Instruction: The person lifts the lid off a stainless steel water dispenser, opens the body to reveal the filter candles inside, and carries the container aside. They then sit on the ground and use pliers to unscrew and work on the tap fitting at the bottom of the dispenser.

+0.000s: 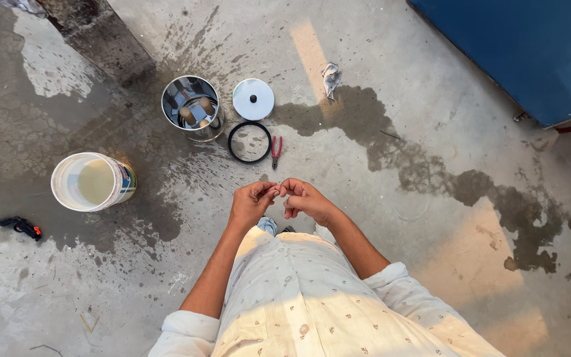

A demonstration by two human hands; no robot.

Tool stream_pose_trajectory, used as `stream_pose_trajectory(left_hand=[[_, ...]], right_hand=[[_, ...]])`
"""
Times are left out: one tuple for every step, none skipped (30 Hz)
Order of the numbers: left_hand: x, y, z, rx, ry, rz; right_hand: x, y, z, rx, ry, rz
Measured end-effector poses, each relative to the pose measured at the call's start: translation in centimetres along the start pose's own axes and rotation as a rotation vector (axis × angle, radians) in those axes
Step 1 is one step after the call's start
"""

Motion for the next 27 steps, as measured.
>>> stream_pose_trajectory(left_hand=[[-0.8,-1.0,-0.5,0.012,-0.015,0.023],[-1.4,-2.0,-1.0,0.028,-0.033,0.045],[-1.9,-2.9,-1.4,0.047,-0.05,0.065],[-2.3,-4.0,-2.0,0.068,-0.021,0.061],[-2.6,-5.3,-2.5,0.087,0.012,0.05],[-2.5,-6.6,-2.9,0.107,0.037,0.037],[-2.5,-8.0,-3.1,0.101,0.031,-0.011],[-2.6,-9.3,-3.1,0.094,0.022,-0.056],[-2.4,-10.3,-3.0,0.091,0.01,-0.097],[-2.2,-11.2,-3.1,0.084,0.039,-0.123],[-2.2,-12.2,-3.1,0.075,0.072,-0.15],[-2.3,-13.2,-3.2,0.069,0.105,-0.177],[-2.2,-14.1,-3.0,0.105,0.118,-0.205],[-2.2,-14.9,-2.9,0.142,0.129,-0.236],[-2.2,-15.8,-2.9,0.18,0.14,-0.27],[-2.2,-16.6,-2.8,0.22,0.133,-0.305],[-2.3,-17.4,-2.8,0.262,0.127,-0.34],[-2.8,-17.9,-3.0,0.305,0.121,-0.375],[-2.9,-18.6,-3.1,0.296,0.09,-0.4],[-2.9,-19.3,-3.1,0.283,0.055,-0.419],[-3.3,-19.8,-3.5,0.266,0.027,-0.432],[-3.5,-20.2,-3.8,0.299,-0.013,-0.43],[-3.7,-20.6,-4.1,0.331,-0.055,-0.428],[-4.4,-20.9,-4.7,0.362,-0.088,-0.425],[-5.1,-21.3,-5.7,0.287,-0.034,-0.448],[-5.7,-21.6,-6.7,0.212,0.02,-0.466],[-5.9,-22.1,-7.6,0.138,0.065,-0.485]], right_hand=[[-1.1,0.0,0.8,0.053,0.013,0.005],[-2.0,0.1,1.4,0.107,0.032,0.01],[-2.9,0.5,2.0,0.153,0.044,0.051],[-4.1,0.9,3.1,0.208,0.051,0.097],[-5.4,1.1,4.4,0.268,0.056,0.15],[-6.5,1.6,5.4,0.232,0.108,0.198],[-7.6,2.2,6.3,0.19,0.159,0.248],[-8.7,2.8,7.2,0.145,0.209,0.296],[-9.9,3.8,8.2,0.095,0.216,0.382],[-11.5,5.0,9.1,0.044,0.22,0.468],[-13.5,5.9,10.1,-0.004,0.218,0.556],[-15.5,7.0,11.2,0.057,0.223,0.652],[-17.5,8.0,12.0,0.12,0.23,0.748],[-19.7,8.8,12.8,0.185,0.237,0.846],[-21.8,9.2,13.3,0.154,0.285,0.876],[-23.7,9.3,13.6,0.123,0.332,0.909],[-25.3,9.1,14.2,0.127,0.333,0.938],[-26.8,8.6,14.8,0.133,0.333,0.966],[-27.9,8.2,15.3,0.133,0.336,0.993],[-28.8,7.9,16.0,0.191,0.315,1.054],[-29.5,7.3,16.9,0.249,0.287,1.107],[-29.7,6.8,17.9,0.31,0.257,1.153],[-29.6,6.5,18.7,0.32,0.268,1.185],[-29.7,6.0,19.8,0.333,0.269,1.215],[-29.8,5.4,21.1,0.345,0.264,1.239],[-29.5,4.9,22.7,0.353,0.212,1.244],[-29.2,4.7,24.0,0.358,0.168,1.253]])
Point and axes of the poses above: each hand's wrist, its own x-axis towards the middle knuckle, its own y-axis out of the back of the hand, z = x × y, the point moved 5 cm from there along x, towards the middle knuckle, and after that the axes turned 9 degrees about -z, right-handed, at the moved point
